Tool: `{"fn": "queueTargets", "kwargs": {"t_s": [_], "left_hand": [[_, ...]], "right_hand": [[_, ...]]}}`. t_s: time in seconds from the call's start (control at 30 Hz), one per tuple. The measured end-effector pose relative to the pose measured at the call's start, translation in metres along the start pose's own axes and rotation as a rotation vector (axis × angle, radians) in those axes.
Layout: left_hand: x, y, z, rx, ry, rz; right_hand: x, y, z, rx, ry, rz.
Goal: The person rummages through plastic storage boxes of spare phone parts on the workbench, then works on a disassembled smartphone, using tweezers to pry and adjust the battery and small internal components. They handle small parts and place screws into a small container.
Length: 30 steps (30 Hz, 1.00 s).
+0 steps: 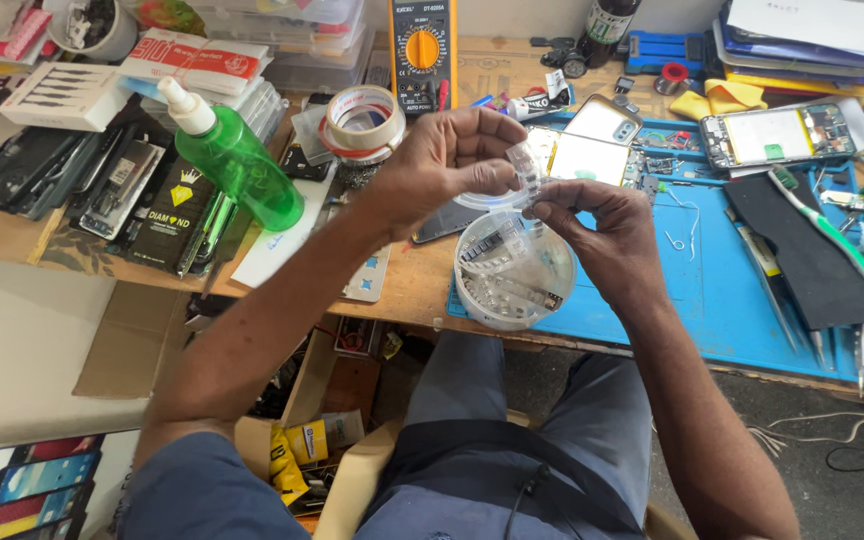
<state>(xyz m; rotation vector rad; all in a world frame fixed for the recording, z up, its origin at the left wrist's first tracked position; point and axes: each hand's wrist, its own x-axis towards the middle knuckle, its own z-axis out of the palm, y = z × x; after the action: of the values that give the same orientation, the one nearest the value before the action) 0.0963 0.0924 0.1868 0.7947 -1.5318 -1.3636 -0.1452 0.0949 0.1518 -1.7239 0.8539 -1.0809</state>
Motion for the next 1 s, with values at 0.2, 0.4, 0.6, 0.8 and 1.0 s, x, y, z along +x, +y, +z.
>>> {"fn": "queueTargets", "kwargs": {"t_s": [0.2, 0.4, 0.6, 0.8, 1.0], "left_hand": [[0.003, -0.012, 0.013, -0.140, 0.037, 0.061], [0.003, -0.030, 0.022, -0.035, 0.169, 0.267], [-0.034, -0.014, 0.000, -0.210, 0.330, 0.559], [-0.069, -0.039, 0.018, -0.438, 0.433, 0.440], [-0.080, -0.053, 0.027, -0.399, 0.441, 0.325]], "right_hand": [[0.000, 0.003, -0.002, 0.022, 0.029, 0.005], [-0.003, -0.001, -0.012, -0.284, 0.031, -0.184], [-0.014, -0.037, -0.037, -0.701, -0.090, -0.269], [-0.013, -0.042, 0.009, -0.960, -0.415, -0.491], [0.002, -0.032, 0.020, -0.763, -0.349, -0.325]]}}
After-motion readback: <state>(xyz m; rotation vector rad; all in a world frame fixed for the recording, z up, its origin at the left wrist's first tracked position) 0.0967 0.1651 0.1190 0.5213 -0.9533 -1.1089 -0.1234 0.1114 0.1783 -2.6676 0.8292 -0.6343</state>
